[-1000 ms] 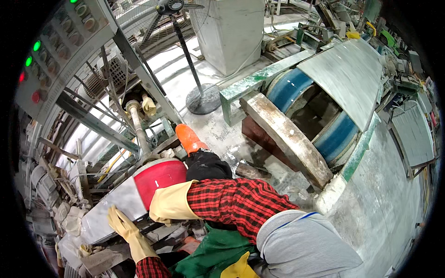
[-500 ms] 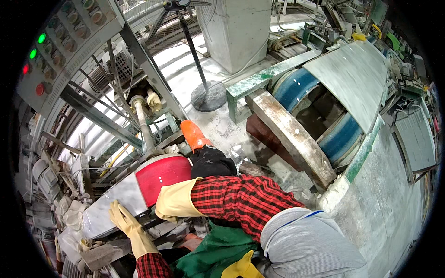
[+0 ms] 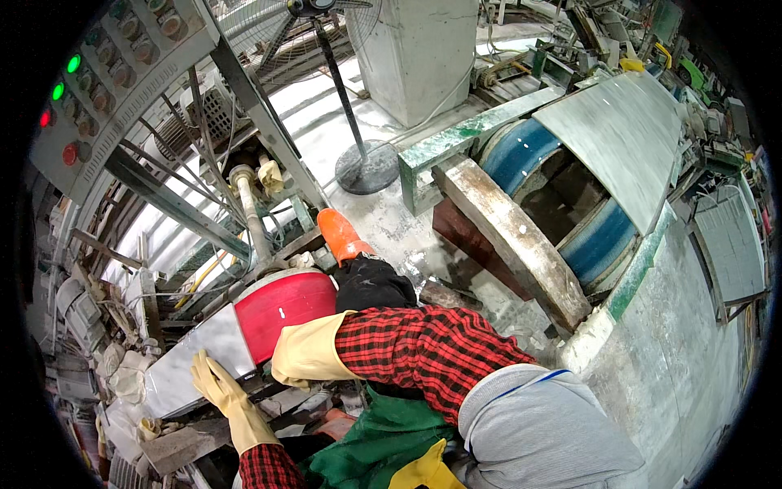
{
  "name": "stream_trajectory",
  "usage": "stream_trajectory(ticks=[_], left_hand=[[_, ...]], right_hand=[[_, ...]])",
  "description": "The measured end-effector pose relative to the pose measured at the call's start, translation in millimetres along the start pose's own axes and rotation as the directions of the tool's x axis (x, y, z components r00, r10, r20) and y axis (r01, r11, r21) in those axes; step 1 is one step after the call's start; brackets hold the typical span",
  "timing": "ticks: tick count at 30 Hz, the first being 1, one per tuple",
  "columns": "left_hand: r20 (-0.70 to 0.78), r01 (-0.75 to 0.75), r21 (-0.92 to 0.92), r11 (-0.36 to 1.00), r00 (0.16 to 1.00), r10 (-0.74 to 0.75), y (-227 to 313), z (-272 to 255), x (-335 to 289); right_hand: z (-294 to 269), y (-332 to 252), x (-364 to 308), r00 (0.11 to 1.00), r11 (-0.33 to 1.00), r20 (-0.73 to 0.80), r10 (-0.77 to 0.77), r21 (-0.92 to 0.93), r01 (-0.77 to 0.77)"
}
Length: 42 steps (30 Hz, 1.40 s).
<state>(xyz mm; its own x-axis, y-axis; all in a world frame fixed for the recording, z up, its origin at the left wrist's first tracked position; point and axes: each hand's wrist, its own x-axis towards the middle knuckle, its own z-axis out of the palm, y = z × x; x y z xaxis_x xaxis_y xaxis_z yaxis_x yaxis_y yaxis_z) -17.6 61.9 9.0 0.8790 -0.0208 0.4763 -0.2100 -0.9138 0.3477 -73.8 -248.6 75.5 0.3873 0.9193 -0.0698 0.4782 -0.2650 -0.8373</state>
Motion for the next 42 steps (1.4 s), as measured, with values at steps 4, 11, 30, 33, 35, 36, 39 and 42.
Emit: stream_trajectory(ticks=[4,11,30,33,35,36,39,42], left_hand=[[-0.013,0.001,-0.003,1.000,1.000,-0.001,-3.4,-0.2,-1.6],[-0.010,0.003,-0.020,1.000,1.000,-0.003,8.0,-2.0,-0.3],[0.018,0.019,0.005,1.000,1.000,-0.019,4.9,-4.7,-1.4],[0.037,0.025,0.013,1.000,0.999,-0.025,9.3,-3.5,1.2],[0.029,0.024,0.032,0.999,0.999,-0.025,2.7,-1.2,0.9],[0.025,0.030,0.037,0.999,0.999,-0.031,1.8,-1.7,-0.2],[0.033,0.033,0.008,0.999,0.999,-0.033,4.9,-2.0,-0.1],[0.026,0.031,0.008,0.999,0.999,-0.031,4.3,-1.9,-0.2]], right_hand=[[2.2,-24.6,-6.6,0.994,0.997,-0.085,0.064,-0.025,-0.067],[12.0,-18.4,5.7,0.936,0.925,-0.154,0.316,0.272,-0.267],[14.7,-33.3,16.0,0.841,0.865,-0.223,0.492,0.012,-0.502],[5.6,-32.9,19.8,0.805,0.812,-0.123,0.581,0.161,-0.561],[8.3,-26.5,7.5,0.899,0.918,-0.191,0.393,0.143,-0.371],[12.2,-22.0,-2.8,0.939,0.971,-0.250,0.238,0.101,-0.219],[16.5,-22.6,-7.6,0.948,0.991,-0.301,0.104,-0.046,-0.124],[10.8,-35.1,1.2,0.931,0.948,-0.221,0.290,-0.068,-0.311]])
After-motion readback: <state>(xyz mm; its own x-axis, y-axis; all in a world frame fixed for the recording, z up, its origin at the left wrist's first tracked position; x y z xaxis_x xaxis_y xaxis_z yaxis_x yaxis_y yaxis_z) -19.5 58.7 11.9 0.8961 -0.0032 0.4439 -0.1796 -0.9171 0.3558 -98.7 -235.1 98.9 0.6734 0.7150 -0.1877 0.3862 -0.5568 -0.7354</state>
